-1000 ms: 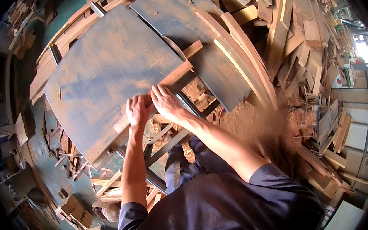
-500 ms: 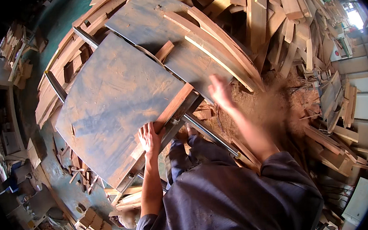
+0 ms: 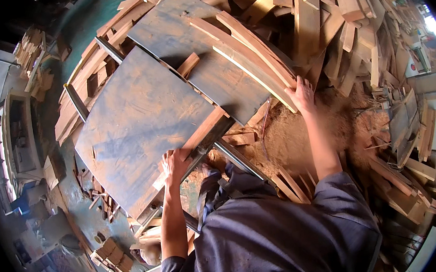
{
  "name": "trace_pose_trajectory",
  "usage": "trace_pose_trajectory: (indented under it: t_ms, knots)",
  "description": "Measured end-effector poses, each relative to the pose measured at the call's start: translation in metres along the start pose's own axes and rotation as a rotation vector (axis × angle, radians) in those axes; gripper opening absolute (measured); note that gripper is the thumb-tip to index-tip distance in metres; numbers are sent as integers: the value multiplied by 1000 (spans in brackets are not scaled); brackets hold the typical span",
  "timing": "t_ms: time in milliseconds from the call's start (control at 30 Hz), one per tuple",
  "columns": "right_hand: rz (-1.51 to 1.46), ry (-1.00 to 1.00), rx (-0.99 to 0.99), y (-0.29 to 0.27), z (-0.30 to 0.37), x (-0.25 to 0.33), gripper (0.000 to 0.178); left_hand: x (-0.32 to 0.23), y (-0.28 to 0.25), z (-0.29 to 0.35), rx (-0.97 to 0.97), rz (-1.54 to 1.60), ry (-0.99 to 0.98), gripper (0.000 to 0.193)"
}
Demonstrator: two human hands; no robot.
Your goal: The person uses a table saw to cut multiple pieces of wood. They pick up wooden planks from a pile, align them on the saw table, and push them through the blade to trim their length. The cut pieces are then placed into a separate pile on the right side of the workspace.
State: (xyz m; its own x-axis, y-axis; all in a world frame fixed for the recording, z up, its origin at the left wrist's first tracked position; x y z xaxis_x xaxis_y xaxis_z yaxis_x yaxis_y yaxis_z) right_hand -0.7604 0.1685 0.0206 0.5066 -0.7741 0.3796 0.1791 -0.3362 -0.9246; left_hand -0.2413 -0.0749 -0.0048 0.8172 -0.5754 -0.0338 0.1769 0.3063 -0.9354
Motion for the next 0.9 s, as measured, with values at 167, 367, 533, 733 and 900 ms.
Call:
trace_pose_trajectory:
  t_ms: [167, 367, 533, 733, 900]
  knots:
    - [-86, 60, 121, -2, -10, 1, 73, 4, 17, 10, -189, 13, 0, 62]
    - [-605, 362, 286, -34, 39, 18, 66, 2, 8, 3, -63, -13, 49, 60]
    - [-1161, 500, 475, -12, 122, 5, 70, -3, -22, -6, 44, 50, 169, 59]
    - [-1330, 481, 623, -5, 217, 63, 71, 50, -15, 46, -187, 265, 36, 50]
    - [-1309, 428, 815, 9, 251, 68, 58, 89, -15, 159, -171, 743, -325, 65]
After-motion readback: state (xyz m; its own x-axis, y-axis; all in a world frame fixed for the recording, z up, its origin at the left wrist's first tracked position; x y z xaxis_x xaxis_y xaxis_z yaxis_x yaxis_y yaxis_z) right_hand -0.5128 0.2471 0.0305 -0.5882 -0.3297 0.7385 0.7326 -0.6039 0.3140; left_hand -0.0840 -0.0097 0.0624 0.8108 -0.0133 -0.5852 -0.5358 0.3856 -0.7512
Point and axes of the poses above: each hand's wrist, its own z-axis away from the middle knuckle, its own y-axis out of the palm, x = y × z, the point moved 4 cm from there along -z, towards the middle knuckle, and after that the axes turned 14 degrees about -z, right-handed, at the moved point
